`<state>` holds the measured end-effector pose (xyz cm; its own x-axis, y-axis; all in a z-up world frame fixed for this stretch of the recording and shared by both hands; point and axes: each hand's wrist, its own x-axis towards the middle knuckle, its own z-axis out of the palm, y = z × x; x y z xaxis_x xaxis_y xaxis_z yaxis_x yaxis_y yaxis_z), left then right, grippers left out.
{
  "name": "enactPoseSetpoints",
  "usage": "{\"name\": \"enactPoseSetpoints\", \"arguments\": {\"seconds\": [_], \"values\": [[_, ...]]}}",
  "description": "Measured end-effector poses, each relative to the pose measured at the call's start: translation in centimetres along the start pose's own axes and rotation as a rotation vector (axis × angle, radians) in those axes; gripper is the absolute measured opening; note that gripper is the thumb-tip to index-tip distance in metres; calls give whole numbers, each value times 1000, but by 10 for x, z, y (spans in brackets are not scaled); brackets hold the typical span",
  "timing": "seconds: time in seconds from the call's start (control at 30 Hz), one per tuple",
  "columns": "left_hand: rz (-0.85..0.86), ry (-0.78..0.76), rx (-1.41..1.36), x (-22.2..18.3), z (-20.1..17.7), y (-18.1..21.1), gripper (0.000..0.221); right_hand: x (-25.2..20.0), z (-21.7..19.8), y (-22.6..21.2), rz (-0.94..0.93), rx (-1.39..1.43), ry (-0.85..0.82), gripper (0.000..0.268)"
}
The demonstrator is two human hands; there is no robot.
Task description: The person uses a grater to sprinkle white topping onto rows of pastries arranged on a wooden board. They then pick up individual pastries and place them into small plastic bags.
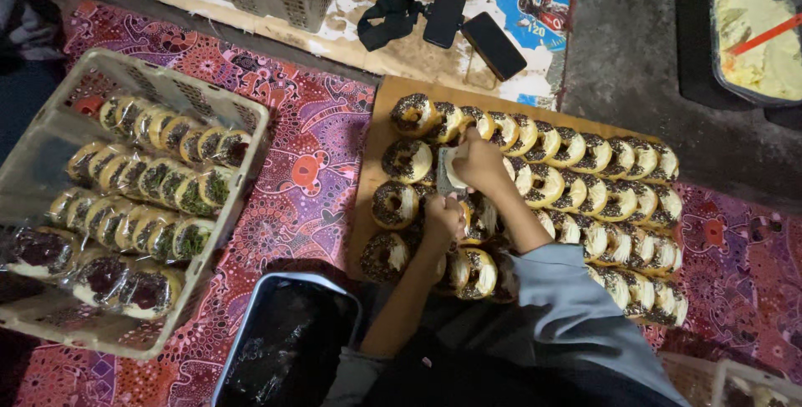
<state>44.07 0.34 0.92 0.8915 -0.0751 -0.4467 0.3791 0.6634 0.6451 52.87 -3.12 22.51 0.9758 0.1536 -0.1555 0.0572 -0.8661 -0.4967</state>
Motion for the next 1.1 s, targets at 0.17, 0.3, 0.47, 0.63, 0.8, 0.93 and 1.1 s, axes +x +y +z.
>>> {"name": "enactPoseSetpoints", "arguments": {"seconds": [0.17, 0.3, 0.47, 0.63, 0.8, 0.93, 1.1], "values": [[111, -23, 50, -17, 8, 13, 17, 23, 35, 27, -61, -78, 69, 46], [48, 101, 135, -35, 30, 30, 16, 40, 42, 29, -46, -157, 95, 47], [135, -74, -12, -78, 25, 15, 30, 41, 51, 35, 8, -144, 47, 49], [5, 30, 404, -129, 18, -7, 35, 41, 22, 36, 52, -75, -54, 43], [21, 15, 276, -125, 4, -35, 17, 9, -32, 33, 318, 354, -59, 41], [251, -196, 24, -87, 8, -49, 12, -20, -71, 30, 289, 355, -34, 44], [62, -66, 36, -44, 33, -32, 20, -40, -78, 23, 295, 205, -97, 50]]}}
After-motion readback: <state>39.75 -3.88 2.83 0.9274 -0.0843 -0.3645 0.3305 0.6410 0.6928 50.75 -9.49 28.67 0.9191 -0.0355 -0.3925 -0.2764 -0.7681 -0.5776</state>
